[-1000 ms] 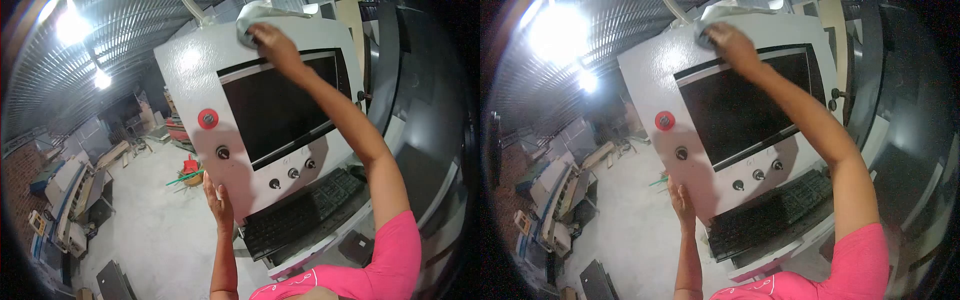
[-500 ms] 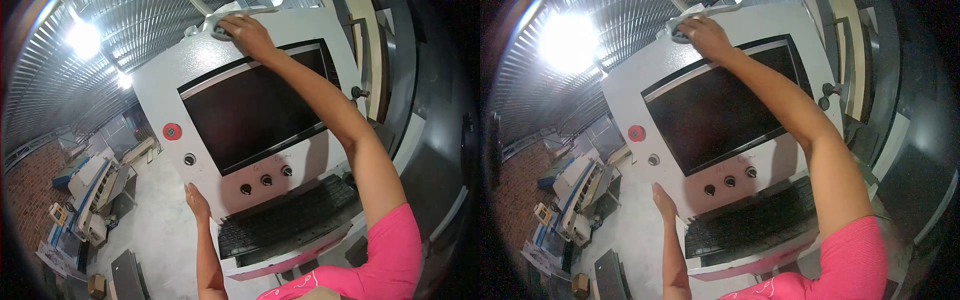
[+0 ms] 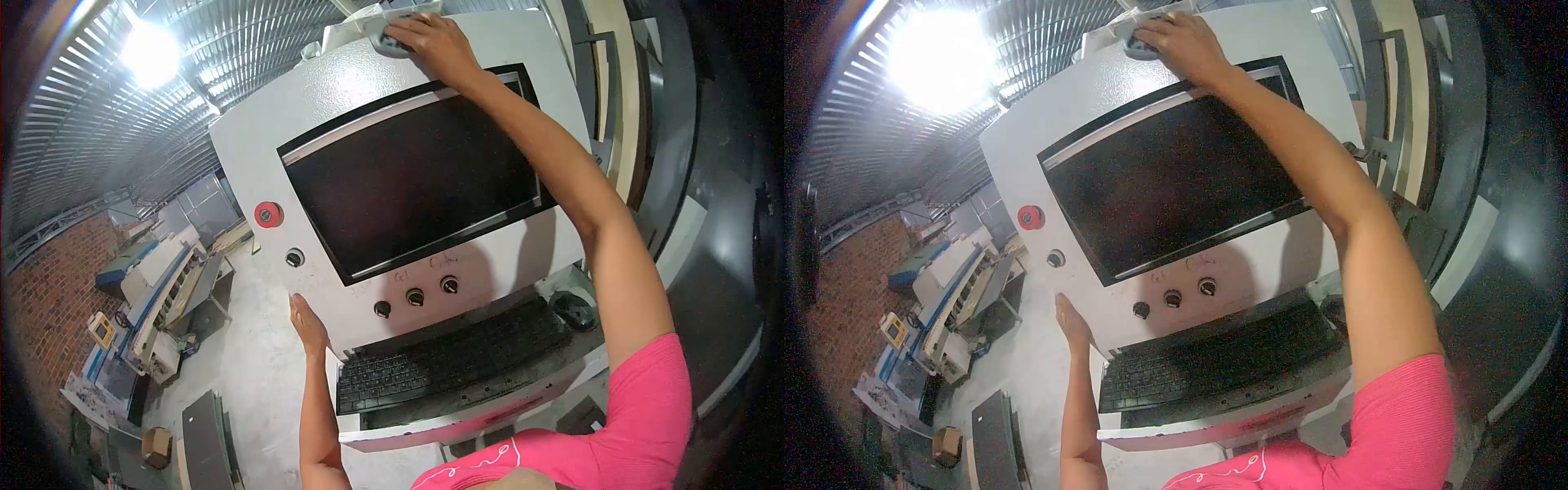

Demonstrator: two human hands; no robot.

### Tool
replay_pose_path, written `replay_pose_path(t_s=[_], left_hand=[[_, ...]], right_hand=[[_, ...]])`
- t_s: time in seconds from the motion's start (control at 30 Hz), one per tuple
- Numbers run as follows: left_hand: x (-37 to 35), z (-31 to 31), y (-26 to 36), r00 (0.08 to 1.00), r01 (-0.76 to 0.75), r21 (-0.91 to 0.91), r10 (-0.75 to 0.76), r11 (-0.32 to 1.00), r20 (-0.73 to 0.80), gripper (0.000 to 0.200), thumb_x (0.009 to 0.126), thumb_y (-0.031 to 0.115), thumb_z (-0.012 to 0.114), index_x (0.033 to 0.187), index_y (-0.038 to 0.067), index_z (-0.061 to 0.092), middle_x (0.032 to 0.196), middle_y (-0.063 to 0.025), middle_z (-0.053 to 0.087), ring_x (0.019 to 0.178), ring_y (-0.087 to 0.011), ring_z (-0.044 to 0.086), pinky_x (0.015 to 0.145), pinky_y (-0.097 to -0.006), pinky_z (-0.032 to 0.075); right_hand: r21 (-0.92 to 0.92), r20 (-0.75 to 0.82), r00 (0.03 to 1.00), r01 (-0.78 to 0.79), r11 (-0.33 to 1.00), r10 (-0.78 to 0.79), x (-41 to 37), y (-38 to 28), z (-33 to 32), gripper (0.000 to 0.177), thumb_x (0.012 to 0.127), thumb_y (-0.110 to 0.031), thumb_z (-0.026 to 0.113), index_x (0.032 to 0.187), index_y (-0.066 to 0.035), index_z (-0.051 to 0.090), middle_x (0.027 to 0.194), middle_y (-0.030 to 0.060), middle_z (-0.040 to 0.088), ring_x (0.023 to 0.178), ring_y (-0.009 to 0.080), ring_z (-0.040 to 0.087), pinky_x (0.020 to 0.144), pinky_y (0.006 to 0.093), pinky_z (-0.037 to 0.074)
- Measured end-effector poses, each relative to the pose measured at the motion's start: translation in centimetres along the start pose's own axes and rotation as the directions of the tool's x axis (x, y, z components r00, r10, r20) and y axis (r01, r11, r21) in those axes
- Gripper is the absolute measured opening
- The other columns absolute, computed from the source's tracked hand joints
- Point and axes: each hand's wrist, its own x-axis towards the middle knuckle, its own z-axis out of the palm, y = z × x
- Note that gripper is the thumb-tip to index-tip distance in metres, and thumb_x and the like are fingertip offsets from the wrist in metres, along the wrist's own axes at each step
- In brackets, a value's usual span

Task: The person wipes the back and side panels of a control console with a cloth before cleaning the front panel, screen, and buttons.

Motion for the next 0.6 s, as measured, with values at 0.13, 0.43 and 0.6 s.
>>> replay_pose_path(t_s=[0.13, 0.43, 0.6], left_hand=[[0.3, 0.1, -2.1, 1.0, -0.009, -0.034, 0.008, 0.999, -0.019, 0.056, 0.101, 0.037, 0.03, 0.121, -0.012, 0.049, 0.115, -0.0224, 0.059, 0.107, -0.0283, 0.055, 0.094, -0.035, 0.041], [0.1, 0.4, -1.4, 0.997, 0.004, -0.058, -0.008, 0.998, -0.072, 0.056, 0.101, 0.036, 0.03, 0.113, -0.014, 0.052, 0.11, -0.0239, 0.059, 0.102, -0.0307, 0.054, 0.094, -0.0366, 0.039], [0.4, 0.3, -3.1, 0.994, -0.007, 0.021, 0.009, 1.0, -0.105, 0.056, 0.101, 0.037, 0.03, 0.113, -0.014, 0.052, 0.11, -0.0231, 0.059, 0.101, -0.0293, 0.054, 0.092, -0.037, 0.04]], right_hand=[[0.021, -0.021, 1.0, -0.008, 1.0, 0.008, -1.0, -0.2, -0.1, 0.046, 0.076, -0.014, 0.066, 0.12, -0.023, 0.06, 0.126, -0.0046, 0.058, 0.113, 0.0226, 0.054, 0.095, 0.0413, 0.042], [-0.094, 0.118, 0.993, 0.013, 0.995, -0.002, -6.3, 4.9, -3.2, 0.051, 0.081, -0.004, 0.06, 0.126, -0.027, 0.056, 0.136, -0.0104, 0.051, 0.122, 0.0186, 0.048, 0.104, 0.0395, 0.035], [0.072, 0.048, 0.997, -0.071, 0.995, 0.068, -1.4, 5.7, -1.6, 0.039, 0.08, -0.011, 0.06, 0.119, -0.013, 0.059, 0.125, 0.0035, 0.059, 0.115, 0.0297, 0.052, 0.097, 0.0441, 0.038]])
